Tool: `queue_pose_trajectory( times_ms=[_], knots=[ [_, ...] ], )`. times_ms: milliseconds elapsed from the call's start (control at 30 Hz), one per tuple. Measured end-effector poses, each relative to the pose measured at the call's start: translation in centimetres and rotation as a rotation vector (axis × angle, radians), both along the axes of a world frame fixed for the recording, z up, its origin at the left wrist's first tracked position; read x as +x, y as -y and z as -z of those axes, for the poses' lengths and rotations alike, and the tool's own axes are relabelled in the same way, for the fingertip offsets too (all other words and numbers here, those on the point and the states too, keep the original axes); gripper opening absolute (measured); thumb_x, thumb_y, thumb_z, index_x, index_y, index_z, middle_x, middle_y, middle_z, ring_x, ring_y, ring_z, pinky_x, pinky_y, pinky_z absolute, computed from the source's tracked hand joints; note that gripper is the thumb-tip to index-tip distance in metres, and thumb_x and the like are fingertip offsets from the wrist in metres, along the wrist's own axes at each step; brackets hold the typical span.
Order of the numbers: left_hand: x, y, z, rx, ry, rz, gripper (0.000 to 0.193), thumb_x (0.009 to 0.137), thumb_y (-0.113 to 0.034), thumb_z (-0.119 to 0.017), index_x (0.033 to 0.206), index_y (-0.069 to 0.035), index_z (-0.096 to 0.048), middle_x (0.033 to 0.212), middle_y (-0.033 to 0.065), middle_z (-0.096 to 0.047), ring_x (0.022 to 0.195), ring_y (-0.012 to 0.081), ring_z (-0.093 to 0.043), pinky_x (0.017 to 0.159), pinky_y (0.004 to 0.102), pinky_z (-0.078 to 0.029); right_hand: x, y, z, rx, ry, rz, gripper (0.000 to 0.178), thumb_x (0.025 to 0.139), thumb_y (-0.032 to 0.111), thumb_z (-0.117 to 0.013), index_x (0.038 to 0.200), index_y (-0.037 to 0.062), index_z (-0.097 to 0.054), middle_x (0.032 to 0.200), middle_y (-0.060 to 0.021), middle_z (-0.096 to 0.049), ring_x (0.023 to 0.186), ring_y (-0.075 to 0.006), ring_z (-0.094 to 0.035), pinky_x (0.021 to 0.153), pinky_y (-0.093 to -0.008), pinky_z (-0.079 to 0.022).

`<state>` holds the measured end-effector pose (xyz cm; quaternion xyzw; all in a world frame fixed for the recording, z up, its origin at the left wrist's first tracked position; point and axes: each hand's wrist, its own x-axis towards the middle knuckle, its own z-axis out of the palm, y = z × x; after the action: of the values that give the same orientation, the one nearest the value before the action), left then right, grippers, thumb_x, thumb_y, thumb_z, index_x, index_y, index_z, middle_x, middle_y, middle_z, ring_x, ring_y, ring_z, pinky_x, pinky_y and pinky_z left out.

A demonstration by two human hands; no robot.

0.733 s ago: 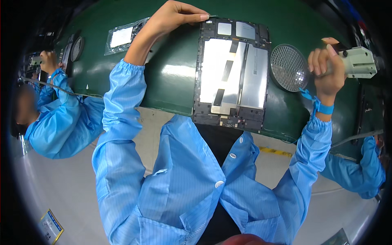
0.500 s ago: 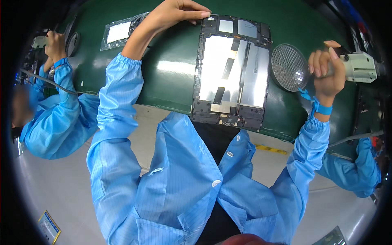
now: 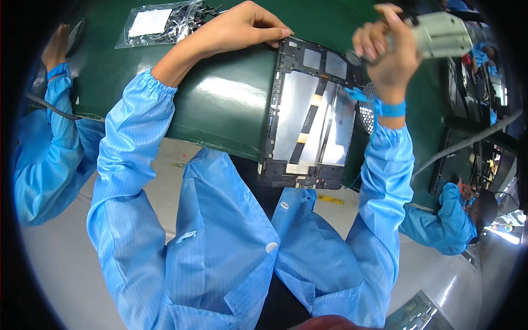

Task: Assemble internal components and screw together a tablet or flat electronic device.

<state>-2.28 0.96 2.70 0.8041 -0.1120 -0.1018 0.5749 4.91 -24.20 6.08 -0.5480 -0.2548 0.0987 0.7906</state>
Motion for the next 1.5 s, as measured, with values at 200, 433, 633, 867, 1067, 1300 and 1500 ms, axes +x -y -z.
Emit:
queue_pose_trajectory(
  times_ms=[200,433,633,867,1067,1300,1500],
  knots=[
    [0.7,0.2,0.6,-0.090,-0.005,0.023,0.024,0.095,-0.017,-0.068,0.101,0.006,-0.074,0.080,0.0063,-0.073,0.071,0.0100,-0.062,0.068,0.0266,-0.051,-1.8,-7.2,-1.4,-0.080,0.026,0.028,0.020,0.101,0.022,-0.057,0.101,0.0023,-0.058,0.051,0.0015,-0.036,0.038,-0.0116,-0.038,0.041,-0.0286,-0.040],
    [0.5,0.6,0.8,-0.169,-0.021,0.004,0.022,0.094,-0.013,-0.069,0.094,0.008,-0.073,0.076,0.0064,-0.071,0.068,0.0101,-0.059,0.064,0.0275,-0.049,-2.1,-8.0,-0.1,-0.032,0.078,0.011,0.021,0.102,0.023,-0.053,0.102,0.0019,-0.058,0.051,0.0020,-0.035,0.038,-0.0108,-0.037,0.041,-0.0283,-0.039],
    [0.6,0.3,1.1,-0.196,0.007,0.003,0.022,0.092,-0.014,-0.070,0.096,0.008,-0.074,0.076,0.0072,-0.072,0.068,0.0106,-0.059,0.064,0.0282,-0.049,-2.5,-8.7,-0.2,-0.054,0.069,0.039,0.024,0.100,0.025,-0.055,0.102,0.0020,-0.058,0.051,0.0027,-0.033,0.038,-0.0104,-0.035,0.041,-0.0280,-0.038],
    [0.4,0.1,1.1,-0.176,0.018,0.002,0.023,0.092,-0.015,-0.069,0.099,0.007,-0.074,0.078,0.0078,-0.072,0.068,0.0111,-0.059,0.065,0.0286,-0.050,-2.3,-8.5,0.1,-0.044,0.081,0.027,0.026,0.101,0.026,-0.052,0.102,0.0012,-0.059,0.052,0.0031,-0.032,0.039,-0.0105,-0.035,0.042,-0.0279,-0.037],
    [0.4,0.0,1.0,-0.154,0.030,0.006,0.024,0.093,-0.016,-0.069,0.102,0.006,-0.075,0.079,0.0083,-0.072,0.069,0.0115,-0.059,0.066,0.0289,-0.050,-2.2,-8.4,0.1,-0.049,0.109,0.034,0.027,0.102,0.025,-0.048,0.104,0.0002,-0.058,0.052,0.0029,-0.032,0.040,-0.0103,-0.036,0.042,-0.0277,-0.037],
    [0.3,-0.1,0.0,-0.107,-0.022,0.009,0.024,0.093,-0.016,-0.069,0.102,0.006,-0.075,0.079,0.0090,-0.073,0.068,0.0120,-0.059,0.066,0.0291,-0.050,-2.8,-9.1,-0.4,-0.064,0.079,0.057,0.030,0.103,0.027,-0.050,0.109,-0.0006,-0.059,0.053,0.0041,-0.031,0.040,-0.0094,-0.035,0.042,-0.0263,-0.037],
    [0.2,0.4,1.0,-0.258,-0.016,-0.017,0.028,0.092,-0.019,-0.070,0.094,0.008,-0.073,0.075,0.0084,-0.071,0.067,0.0120,-0.059,0.064,0.0300,-0.048,-2.8,-9.4,-0.9,-0.213,0.075,0.029,0.030,0.102,0.031,-0.056,0.104,0.0021,-0.062,0.052,0.0059,-0.029,0.039,-0.0088,-0.035,0.041,-0.0257,-0.036]
  ],
)
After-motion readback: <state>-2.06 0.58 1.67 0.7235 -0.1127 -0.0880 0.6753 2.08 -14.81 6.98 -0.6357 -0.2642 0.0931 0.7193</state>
